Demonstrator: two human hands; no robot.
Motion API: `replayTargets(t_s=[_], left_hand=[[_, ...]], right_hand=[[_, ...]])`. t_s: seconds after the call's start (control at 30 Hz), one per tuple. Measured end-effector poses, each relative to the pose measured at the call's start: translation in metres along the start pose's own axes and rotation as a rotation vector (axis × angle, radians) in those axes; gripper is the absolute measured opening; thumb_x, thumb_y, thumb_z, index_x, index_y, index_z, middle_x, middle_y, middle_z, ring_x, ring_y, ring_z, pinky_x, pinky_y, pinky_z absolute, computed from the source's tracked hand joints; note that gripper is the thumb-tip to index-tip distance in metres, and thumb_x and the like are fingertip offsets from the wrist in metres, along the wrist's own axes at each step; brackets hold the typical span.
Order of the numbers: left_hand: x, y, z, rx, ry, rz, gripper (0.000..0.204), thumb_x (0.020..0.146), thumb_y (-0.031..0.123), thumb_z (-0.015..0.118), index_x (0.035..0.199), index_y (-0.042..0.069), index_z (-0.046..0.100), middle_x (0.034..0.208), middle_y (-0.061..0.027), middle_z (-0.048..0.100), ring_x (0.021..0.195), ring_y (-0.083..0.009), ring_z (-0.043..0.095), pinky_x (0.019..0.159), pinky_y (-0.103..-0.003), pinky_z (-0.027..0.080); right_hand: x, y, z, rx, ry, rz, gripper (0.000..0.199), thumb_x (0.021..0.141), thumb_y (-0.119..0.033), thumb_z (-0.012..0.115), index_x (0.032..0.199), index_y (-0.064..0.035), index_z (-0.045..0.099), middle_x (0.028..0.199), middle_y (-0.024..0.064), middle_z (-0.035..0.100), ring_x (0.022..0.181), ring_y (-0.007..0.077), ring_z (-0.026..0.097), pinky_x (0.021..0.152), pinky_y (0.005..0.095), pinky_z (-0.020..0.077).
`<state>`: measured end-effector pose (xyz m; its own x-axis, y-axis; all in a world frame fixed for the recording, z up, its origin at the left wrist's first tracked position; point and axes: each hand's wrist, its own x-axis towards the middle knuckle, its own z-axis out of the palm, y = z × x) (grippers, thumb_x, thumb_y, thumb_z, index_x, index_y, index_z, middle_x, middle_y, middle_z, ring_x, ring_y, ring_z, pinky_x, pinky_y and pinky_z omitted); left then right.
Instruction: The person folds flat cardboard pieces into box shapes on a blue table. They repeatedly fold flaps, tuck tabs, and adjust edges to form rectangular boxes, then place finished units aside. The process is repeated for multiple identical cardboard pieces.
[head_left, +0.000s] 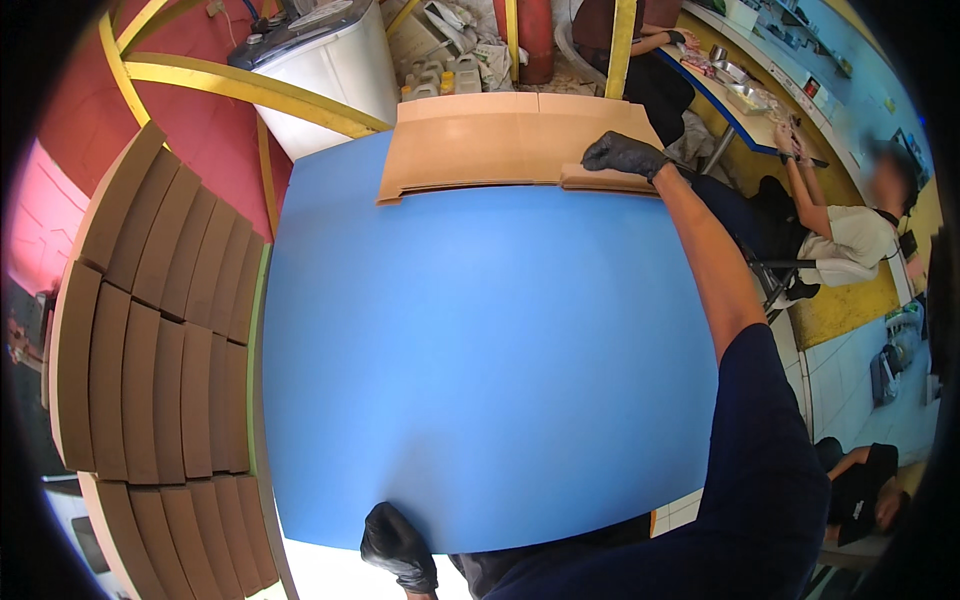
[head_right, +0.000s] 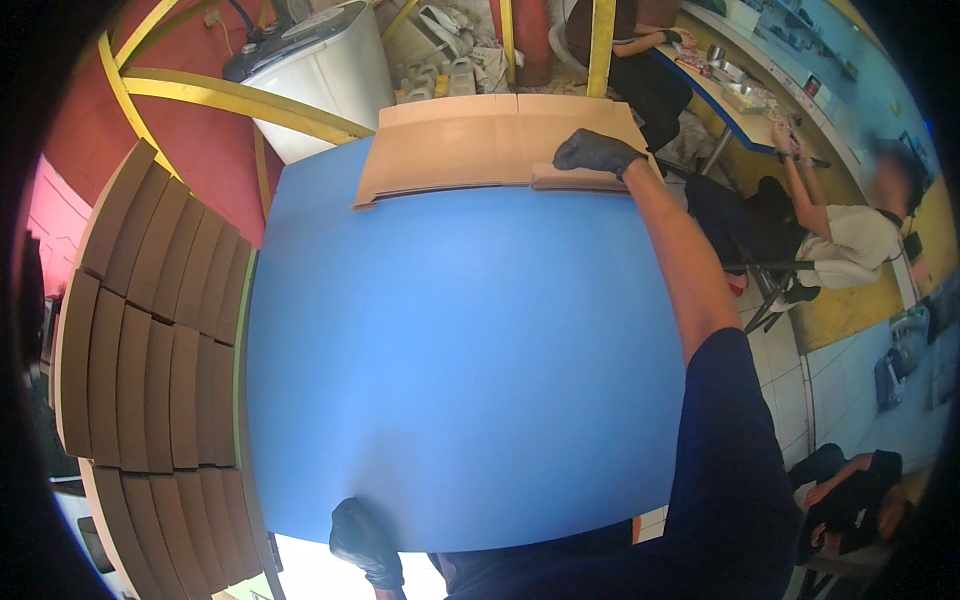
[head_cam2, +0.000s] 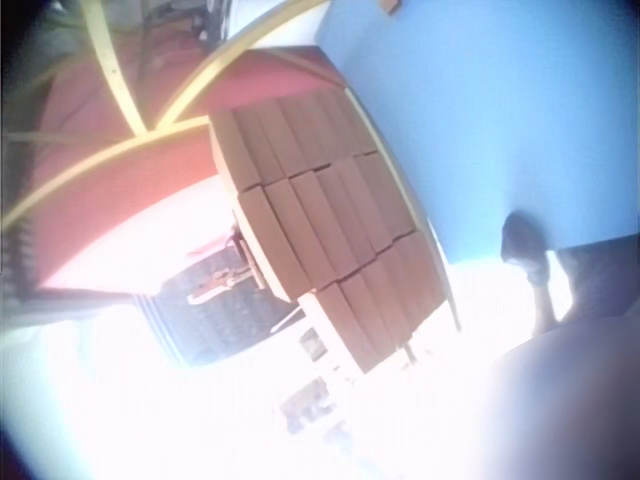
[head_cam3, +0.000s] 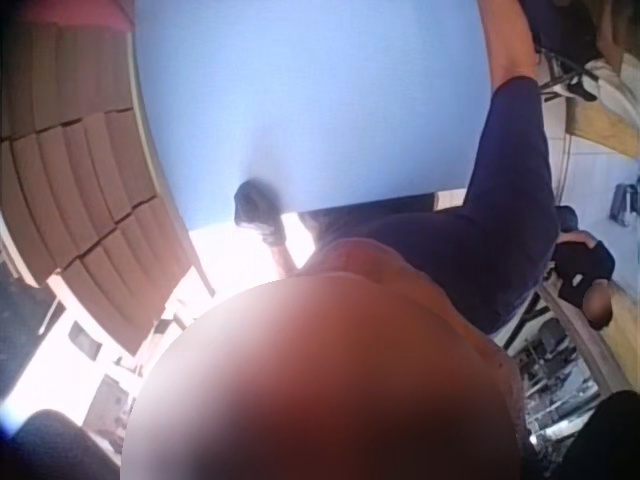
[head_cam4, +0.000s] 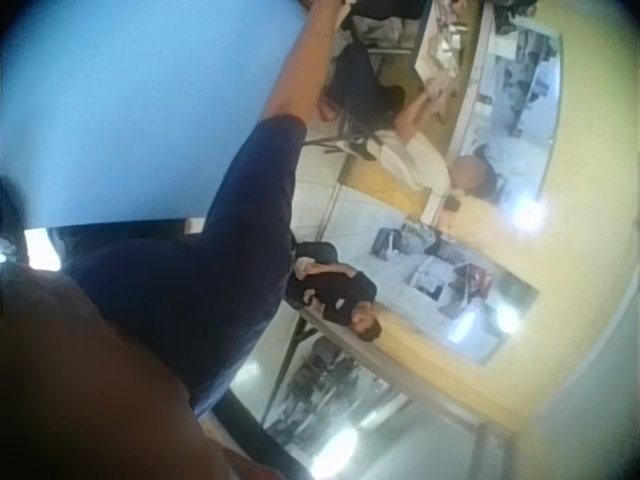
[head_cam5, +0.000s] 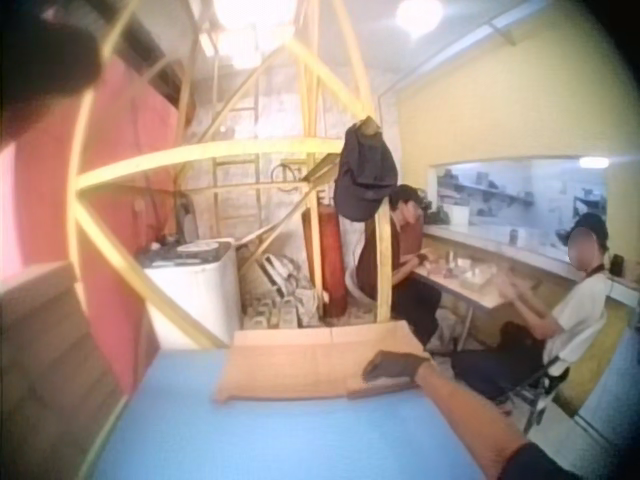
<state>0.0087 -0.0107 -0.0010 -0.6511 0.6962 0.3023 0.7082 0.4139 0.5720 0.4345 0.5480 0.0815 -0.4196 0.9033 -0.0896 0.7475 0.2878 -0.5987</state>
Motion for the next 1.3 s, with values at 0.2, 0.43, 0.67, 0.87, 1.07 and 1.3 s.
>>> replayTargets(t_s=[0.2,0.43,0.67,0.87,1.07,1.3], left_hand=[[-0.002,-0.007,0.004,-0.108,0.037,0.009,0.009,0.095,0.004,0.066,0.089,-0.001,0.07,0.074,-0.0139,0.071,0.058,-0.0264,0.066,0.056,-0.037,0.053],[-0.003,-0.011,0.007,-0.159,0.054,0.031,0.009,0.094,0.002,0.065,0.088,-0.002,0.07,0.072,-0.0144,0.07,0.058,-0.0274,0.066,0.055,-0.036,0.051],[-0.003,-0.01,0.008,-0.151,0.065,0.095,0.008,0.092,0.001,0.067,0.085,-0.001,0.07,0.069,-0.0146,0.068,0.054,-0.0275,0.064,0.052,-0.038,0.048],[0.0,-0.005,0.008,-0.076,0.121,0.094,0.007,0.091,0.001,0.068,0.084,0.002,0.071,0.066,-0.014,0.067,0.052,-0.0272,0.063,0.05,-0.037,0.047],[-0.001,-0.002,0.008,-0.091,0.11,0.051,0.007,0.091,0.002,0.069,0.085,0.002,0.072,0.068,-0.0132,0.069,0.054,-0.0271,0.065,0.051,-0.036,0.049],[-0.003,-0.009,0.009,-0.079,0.072,0.038,0.007,0.092,0.004,0.069,0.085,0.002,0.072,0.071,-0.0136,0.07,0.057,-0.0274,0.067,0.053,-0.036,0.05]], right_hand=[[0.007,0.003,0.013,-0.464,0.197,-0.146,0.018,0.084,-0.016,0.072,0.101,-0.0089,0.076,0.095,0.0119,0.075,0.092,0.034,0.07,0.084,0.0443,0.0539],[-0.003,-0.028,0.01,-0.517,0.493,-0.081,0.01,0.086,-0.015,0.065,0.093,-0.0141,0.073,0.088,0.0122,0.072,0.087,0.0339,0.07,0.075,0.0474,0.0522],[-0.009,-0.042,0.018,-0.6,0.532,-0.078,0.006,0.083,-0.016,0.066,0.088,-0.0154,0.071,0.082,0.0122,0.07,0.084,0.0351,0.07,0.071,0.0491,0.0519],[-0.006,-0.046,0.018,-0.593,0.597,-0.03,0.01,0.084,-0.014,0.066,0.091,-0.0157,0.073,0.086,0.0124,0.072,0.085,0.0356,0.071,0.072,0.0483,0.0528],[-0.008,-0.055,0.011,-0.665,0.544,-0.031,0.011,0.083,-0.012,0.066,0.092,-0.0149,0.072,0.088,0.0131,0.073,0.087,0.0371,0.071,0.073,0.0505,0.0533],[-0.002,-0.051,0.021,-0.605,0.515,-0.057,0.026,0.089,-0.011,0.064,0.115,-0.011,0.064,0.086,0.0182,0.071,0.085,0.0388,0.071,0.072,0.0517,0.0524]])
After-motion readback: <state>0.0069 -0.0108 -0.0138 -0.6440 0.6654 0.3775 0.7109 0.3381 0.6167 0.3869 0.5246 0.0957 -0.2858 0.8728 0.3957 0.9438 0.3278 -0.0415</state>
